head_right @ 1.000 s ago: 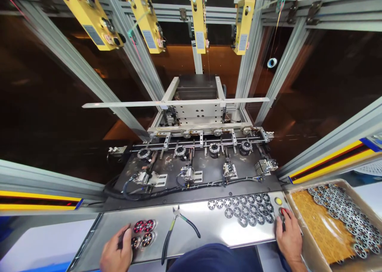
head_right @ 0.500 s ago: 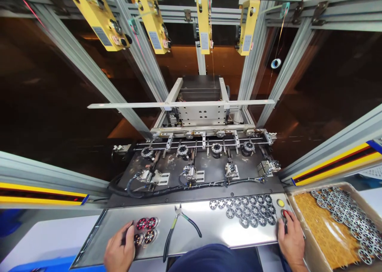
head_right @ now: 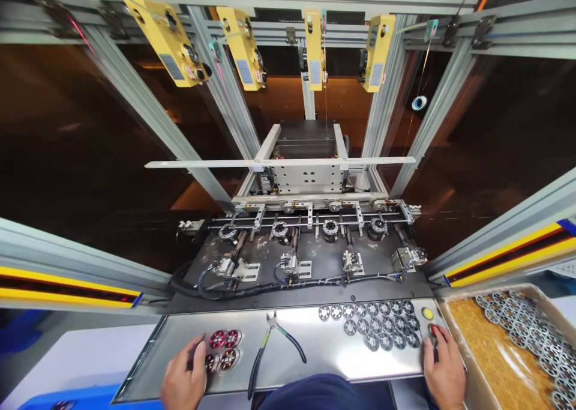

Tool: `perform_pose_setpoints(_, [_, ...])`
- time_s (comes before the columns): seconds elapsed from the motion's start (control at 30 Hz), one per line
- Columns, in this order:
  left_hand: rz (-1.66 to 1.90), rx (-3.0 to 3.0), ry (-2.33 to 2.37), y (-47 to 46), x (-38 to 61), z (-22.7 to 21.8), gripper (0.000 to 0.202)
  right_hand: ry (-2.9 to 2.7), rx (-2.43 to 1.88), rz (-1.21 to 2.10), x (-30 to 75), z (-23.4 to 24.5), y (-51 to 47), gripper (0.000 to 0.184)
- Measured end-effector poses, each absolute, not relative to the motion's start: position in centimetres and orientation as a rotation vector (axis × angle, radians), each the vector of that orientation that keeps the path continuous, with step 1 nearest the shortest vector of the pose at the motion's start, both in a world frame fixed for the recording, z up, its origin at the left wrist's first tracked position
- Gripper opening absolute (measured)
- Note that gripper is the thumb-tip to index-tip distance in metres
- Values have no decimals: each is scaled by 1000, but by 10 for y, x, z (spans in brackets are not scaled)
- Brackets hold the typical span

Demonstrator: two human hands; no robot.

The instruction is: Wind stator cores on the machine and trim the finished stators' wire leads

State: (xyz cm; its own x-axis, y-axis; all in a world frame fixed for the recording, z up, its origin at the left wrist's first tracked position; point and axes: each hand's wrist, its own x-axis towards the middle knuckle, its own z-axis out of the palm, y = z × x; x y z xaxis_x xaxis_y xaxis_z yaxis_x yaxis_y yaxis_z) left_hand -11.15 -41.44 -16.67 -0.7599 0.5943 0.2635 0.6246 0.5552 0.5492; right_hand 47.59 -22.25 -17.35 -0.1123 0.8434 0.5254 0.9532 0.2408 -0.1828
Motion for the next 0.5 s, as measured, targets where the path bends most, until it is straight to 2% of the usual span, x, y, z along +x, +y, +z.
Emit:
perform_pose_setpoints(0.3, [-1049,-1030,-2758,-413,-109,-166,40,-2089,-1619,-213,482,-169,-224,64])
perform_pose_setpoints(0.5, [-1091,-1004,-2763,-413,-108,-166,39,-2294,-1375,-207,500,-172,-226,40])
